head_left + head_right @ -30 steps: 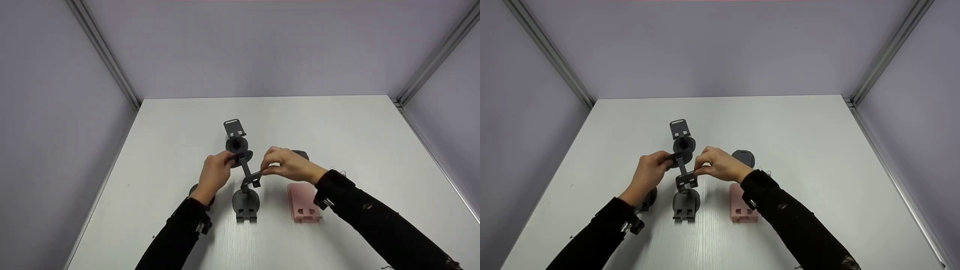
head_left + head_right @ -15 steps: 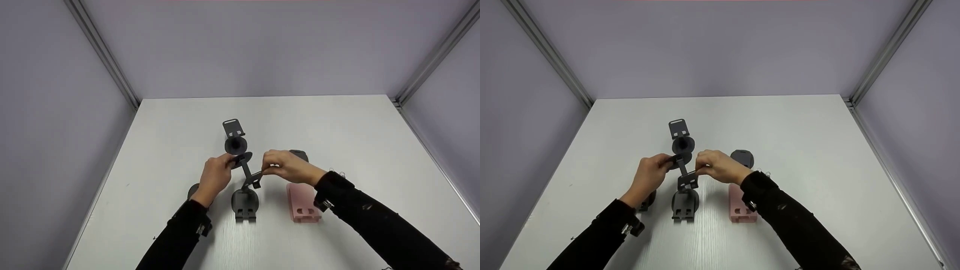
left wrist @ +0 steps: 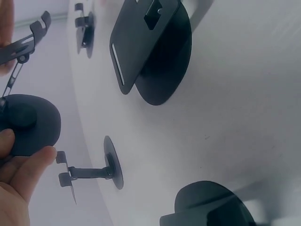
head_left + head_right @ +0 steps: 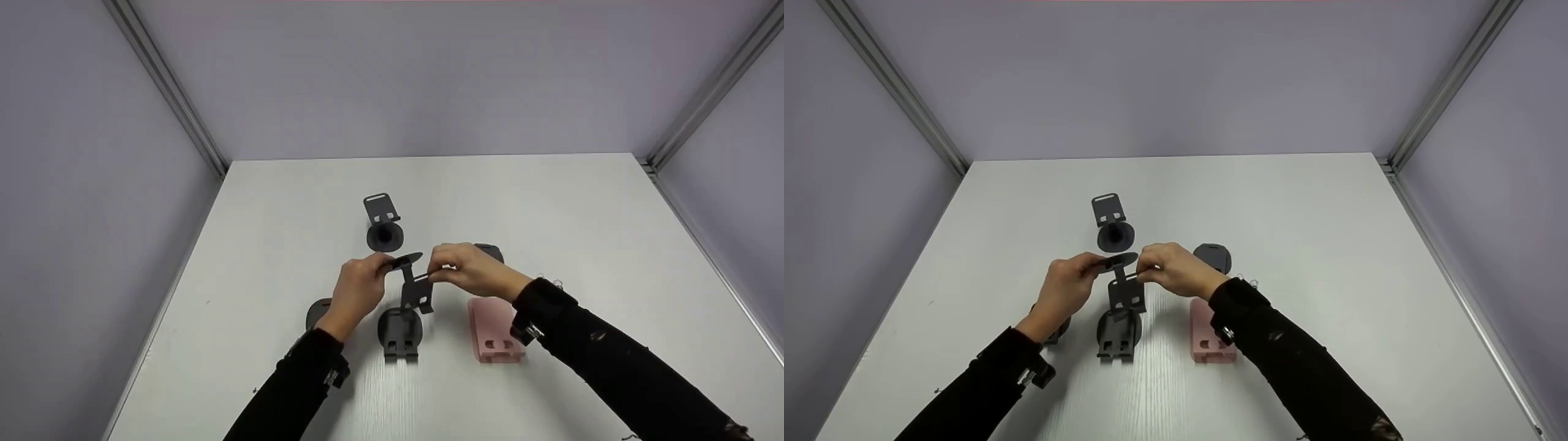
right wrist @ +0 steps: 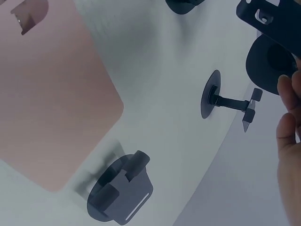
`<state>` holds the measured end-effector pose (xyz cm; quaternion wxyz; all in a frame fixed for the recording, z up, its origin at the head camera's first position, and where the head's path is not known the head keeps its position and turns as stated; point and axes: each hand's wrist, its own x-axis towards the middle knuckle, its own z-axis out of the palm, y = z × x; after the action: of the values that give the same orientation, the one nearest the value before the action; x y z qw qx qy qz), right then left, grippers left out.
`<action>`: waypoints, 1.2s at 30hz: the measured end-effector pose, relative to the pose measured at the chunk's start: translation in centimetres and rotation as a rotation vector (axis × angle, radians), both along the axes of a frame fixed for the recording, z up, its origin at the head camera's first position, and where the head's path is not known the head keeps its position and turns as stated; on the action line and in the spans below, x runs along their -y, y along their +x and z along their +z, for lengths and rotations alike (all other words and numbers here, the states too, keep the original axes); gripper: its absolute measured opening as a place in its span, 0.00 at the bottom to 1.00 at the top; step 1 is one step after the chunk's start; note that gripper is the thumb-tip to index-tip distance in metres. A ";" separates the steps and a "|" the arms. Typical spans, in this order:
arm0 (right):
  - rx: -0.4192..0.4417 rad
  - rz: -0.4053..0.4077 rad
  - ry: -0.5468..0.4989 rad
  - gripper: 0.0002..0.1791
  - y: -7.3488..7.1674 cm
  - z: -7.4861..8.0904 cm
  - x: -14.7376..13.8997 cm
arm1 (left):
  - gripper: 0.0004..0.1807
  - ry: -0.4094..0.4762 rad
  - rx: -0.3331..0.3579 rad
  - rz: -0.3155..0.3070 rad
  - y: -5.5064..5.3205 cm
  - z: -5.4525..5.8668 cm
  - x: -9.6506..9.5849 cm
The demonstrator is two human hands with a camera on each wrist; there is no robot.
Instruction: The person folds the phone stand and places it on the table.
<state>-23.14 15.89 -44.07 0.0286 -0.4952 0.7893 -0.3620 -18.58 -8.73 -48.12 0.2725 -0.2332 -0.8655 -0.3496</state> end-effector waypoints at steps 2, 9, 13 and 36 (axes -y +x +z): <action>0.005 -0.015 -0.003 0.03 0.1 0.1 0.0 | 0.03 0.010 -0.021 -0.014 0.0 -0.1 -0.1; 0.028 -0.083 0.024 0.03 0.2 0.2 0.2 | 0.03 -0.003 -0.067 -0.014 0.1 -0.2 -0.3; 0.042 -0.102 0.040 0.03 0.2 0.1 0.2 | 0.03 -0.008 -0.072 -0.033 0.3 -0.2 -0.3; 0.271 -0.333 0.143 0.07 0.6 0.3 1.1 | 0.04 0.007 -0.136 -0.069 0.4 0.2 -0.5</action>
<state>-22.54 14.81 -43.76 0.1091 -0.3016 0.8727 -0.3681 -18.14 -8.20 -47.95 0.3194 -0.2852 -0.8352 -0.3451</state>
